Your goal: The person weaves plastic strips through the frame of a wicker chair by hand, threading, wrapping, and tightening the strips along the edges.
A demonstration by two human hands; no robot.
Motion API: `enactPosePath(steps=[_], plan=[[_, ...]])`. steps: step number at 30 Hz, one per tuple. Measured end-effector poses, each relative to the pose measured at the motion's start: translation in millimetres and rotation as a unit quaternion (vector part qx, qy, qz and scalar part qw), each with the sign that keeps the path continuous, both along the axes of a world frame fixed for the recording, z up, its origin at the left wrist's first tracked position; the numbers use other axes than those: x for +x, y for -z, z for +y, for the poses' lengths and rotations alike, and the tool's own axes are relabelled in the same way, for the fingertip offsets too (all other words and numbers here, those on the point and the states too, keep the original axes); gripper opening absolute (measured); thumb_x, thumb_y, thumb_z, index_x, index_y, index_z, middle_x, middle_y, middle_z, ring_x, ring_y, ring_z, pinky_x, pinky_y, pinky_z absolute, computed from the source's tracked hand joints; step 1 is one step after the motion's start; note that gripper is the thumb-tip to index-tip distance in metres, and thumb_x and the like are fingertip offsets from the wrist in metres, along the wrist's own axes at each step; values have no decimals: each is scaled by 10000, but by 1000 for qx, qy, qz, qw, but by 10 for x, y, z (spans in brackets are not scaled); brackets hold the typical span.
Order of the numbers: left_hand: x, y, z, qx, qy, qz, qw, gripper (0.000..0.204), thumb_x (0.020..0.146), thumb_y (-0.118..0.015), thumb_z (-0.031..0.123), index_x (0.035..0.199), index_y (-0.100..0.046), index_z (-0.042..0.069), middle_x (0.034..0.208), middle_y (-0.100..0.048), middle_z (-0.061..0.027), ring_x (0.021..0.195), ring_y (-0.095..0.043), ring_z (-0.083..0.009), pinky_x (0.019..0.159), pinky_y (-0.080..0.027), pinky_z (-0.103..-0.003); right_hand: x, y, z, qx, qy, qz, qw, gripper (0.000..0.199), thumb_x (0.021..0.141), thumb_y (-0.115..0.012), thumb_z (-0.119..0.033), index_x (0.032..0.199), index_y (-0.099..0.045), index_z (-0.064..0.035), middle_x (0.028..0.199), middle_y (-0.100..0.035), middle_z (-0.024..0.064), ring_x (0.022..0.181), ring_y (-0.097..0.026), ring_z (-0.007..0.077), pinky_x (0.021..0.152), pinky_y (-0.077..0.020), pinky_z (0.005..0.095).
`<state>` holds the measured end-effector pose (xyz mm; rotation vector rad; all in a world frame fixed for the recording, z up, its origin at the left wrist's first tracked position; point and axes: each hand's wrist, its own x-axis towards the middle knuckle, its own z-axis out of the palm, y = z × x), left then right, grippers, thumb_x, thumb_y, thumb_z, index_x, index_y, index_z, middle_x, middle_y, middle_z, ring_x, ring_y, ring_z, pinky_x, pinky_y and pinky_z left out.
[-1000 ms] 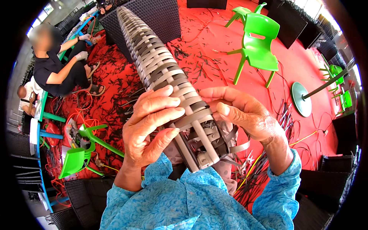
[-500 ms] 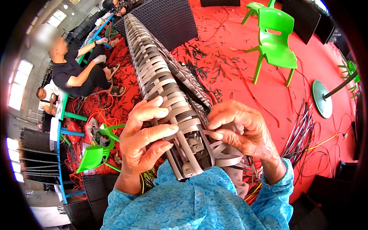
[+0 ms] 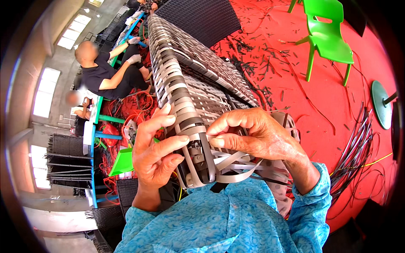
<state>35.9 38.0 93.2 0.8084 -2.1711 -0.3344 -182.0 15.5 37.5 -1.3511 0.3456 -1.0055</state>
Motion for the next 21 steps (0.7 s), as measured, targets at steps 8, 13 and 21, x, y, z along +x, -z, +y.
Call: enactPosePath(steps=[8, 13, 21], plan=[[-7, -9, 80, -15, -36, -19, 999, 311, 758, -637, 360, 870, -673, 72, 1064, -529, -142, 1116, -456, -349, 934, -355, -432, 75, 60, -41, -32, 8, -22, 999, 125, 828, -584, -75, 931, -608, -8, 777, -612, 39, 738, -533, 71, 659, -449, 237], [-9, -33, 86, 15, -25, -10, 1000, 316, 745, -651, 363, 871, -673, 75, 1065, -525, -132, 1132, -438, -344, 946, -331, -441, 52, 66, -103, -132, 53, -4, 990, 118, 806, -596, -80, 900, -604, -8, 755, -608, 79, 687, -567, 147, 618, -448, 281], [-33, -11, 84, -10, -45, -38, 998, 330, 753, -645, 361, 922, -662, 78, 1068, -517, -131, 1104, -450, -340, 940, -327, -459, 16, -14, -101, -128, 58, 54, 989, 146, 775, -644, -97, 904, -621, -33, 755, -598, 53, 716, -579, 153, 636, -447, 272]])
